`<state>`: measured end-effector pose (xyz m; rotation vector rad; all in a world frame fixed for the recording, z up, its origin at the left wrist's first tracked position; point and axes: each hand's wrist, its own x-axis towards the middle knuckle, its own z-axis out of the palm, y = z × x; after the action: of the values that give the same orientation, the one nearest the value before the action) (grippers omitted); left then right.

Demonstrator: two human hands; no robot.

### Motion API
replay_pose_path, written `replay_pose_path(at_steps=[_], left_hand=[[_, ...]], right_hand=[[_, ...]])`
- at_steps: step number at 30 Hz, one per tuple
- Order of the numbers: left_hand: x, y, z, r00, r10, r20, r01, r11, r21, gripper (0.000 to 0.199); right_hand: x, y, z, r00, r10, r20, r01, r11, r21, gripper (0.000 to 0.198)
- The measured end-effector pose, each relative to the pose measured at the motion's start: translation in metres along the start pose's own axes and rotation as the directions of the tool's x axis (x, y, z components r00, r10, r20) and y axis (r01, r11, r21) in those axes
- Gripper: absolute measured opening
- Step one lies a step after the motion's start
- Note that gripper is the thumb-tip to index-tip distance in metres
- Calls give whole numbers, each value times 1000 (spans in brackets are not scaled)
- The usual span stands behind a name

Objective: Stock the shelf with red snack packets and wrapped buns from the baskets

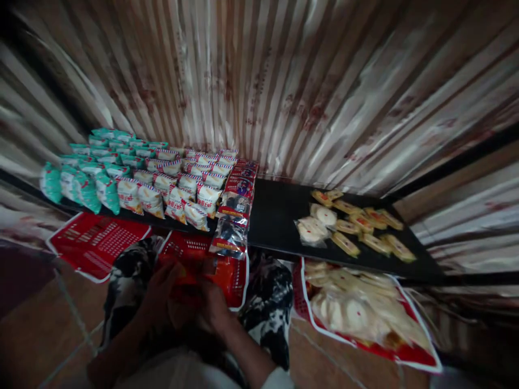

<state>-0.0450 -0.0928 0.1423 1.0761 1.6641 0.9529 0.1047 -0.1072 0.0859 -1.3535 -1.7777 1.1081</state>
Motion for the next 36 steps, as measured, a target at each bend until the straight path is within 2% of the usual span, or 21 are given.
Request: replay_pose_path(at_steps=[4, 7, 9, 11, 14, 18, 21, 23, 25, 28, 33, 36], left_hand=[[-27, 21, -10, 998, 61, 1, -61, 997, -51, 46], [-38, 41, -8, 966, 232, 113, -228, 972, -51, 47], [-41, 56, -3, 903, 393, 173, -391, 919, -44, 46], [-40, 70, 6, 821, 534, 202, -544, 839, -8, 39], [-38, 88, 25, 700, 648, 299, -699, 708, 103, 33], [-36, 113, 53, 565, 649, 509, -812, 549, 200, 38], [-34, 131, 76, 440, 619, 651, -878, 448, 168, 46], [-29, 141, 93, 387, 575, 721, -899, 408, 157, 47], [-19, 149, 110, 374, 523, 766, -906, 382, 182, 47], [4, 157, 137, 401, 415, 816, -894, 373, 249, 57], [50, 177, 190, 499, 220, 838, -819, 435, 374, 72], [76, 195, 221, 564, 152, 812, -752, 502, 428, 73]], right_hand=[[-13, -31, -30, 992, -123, -17, 124, 991, 58, 35], [-17, -49, -50, 985, -140, -98, 145, 988, 43, 34], [-19, -55, -63, 975, -130, -178, 135, 991, 15, 34], [-20, -58, -75, 962, -102, -255, 103, 995, -9, 35], [-20, -59, -96, 936, -38, -349, 45, 999, 12, 34], [-20, -50, -127, 870, 70, -489, -12, 993, 120, 35], [-16, -35, -153, 806, 149, -573, -28, 976, 215, 37], [-10, -23, -173, 772, 192, -606, -30, 963, 268, 40], [-2, -11, -193, 741, 225, -633, -31, 953, 302, 45], [18, 7, -223, 693, 268, -669, -62, 947, 316, 54], [70, 34, -272, 634, 221, -741, -146, 975, 166, 51], [108, 48, -297, 638, 188, -746, -212, 975, 65, 44]])
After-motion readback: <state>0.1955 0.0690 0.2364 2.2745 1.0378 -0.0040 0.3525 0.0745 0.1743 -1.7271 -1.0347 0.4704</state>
